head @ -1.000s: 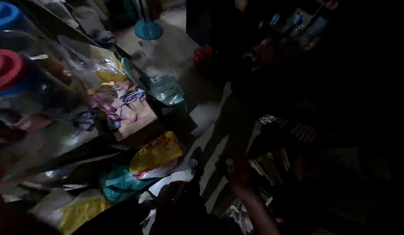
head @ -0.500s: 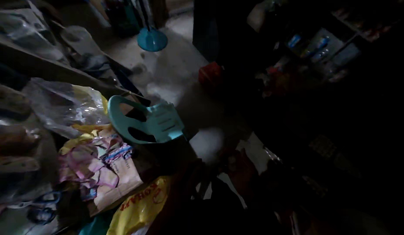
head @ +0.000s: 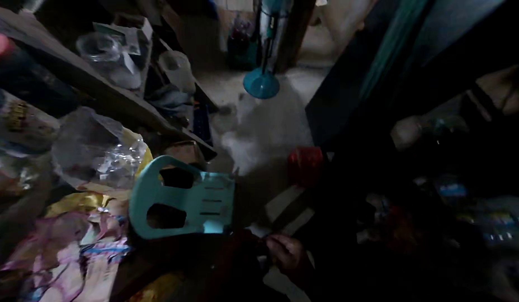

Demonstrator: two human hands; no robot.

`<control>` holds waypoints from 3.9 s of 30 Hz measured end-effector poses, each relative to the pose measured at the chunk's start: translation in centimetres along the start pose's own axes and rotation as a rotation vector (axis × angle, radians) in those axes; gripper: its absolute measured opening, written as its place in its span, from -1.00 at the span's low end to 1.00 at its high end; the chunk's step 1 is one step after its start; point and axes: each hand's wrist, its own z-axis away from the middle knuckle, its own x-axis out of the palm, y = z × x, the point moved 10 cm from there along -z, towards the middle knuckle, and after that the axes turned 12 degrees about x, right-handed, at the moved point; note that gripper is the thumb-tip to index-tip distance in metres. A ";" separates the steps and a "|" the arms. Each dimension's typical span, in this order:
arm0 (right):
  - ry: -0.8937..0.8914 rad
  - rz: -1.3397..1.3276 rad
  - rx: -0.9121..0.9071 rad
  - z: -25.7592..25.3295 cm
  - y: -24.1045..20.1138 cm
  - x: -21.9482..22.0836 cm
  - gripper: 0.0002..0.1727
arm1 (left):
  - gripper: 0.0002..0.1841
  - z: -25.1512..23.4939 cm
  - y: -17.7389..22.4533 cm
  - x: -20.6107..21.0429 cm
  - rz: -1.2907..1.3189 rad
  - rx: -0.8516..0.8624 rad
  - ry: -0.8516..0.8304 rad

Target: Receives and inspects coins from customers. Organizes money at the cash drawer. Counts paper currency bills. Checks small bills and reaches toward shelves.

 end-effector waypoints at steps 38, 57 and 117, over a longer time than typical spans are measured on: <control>-0.619 0.413 -0.262 -69.9 -55.9 -10.6 -0.73 | -0.67 -72.0 -25.9 -11.4 -0.180 -0.052 0.644; -0.404 0.471 -1.275 -89.1 -86.0 9.4 -0.63 | -0.65 -80.3 -41.3 -32.0 -0.194 -0.342 0.942; -0.955 0.167 0.194 -117.2 -92.8 22.8 -0.42 | -0.82 -96.6 -49.5 -46.4 -0.285 -0.673 1.549</control>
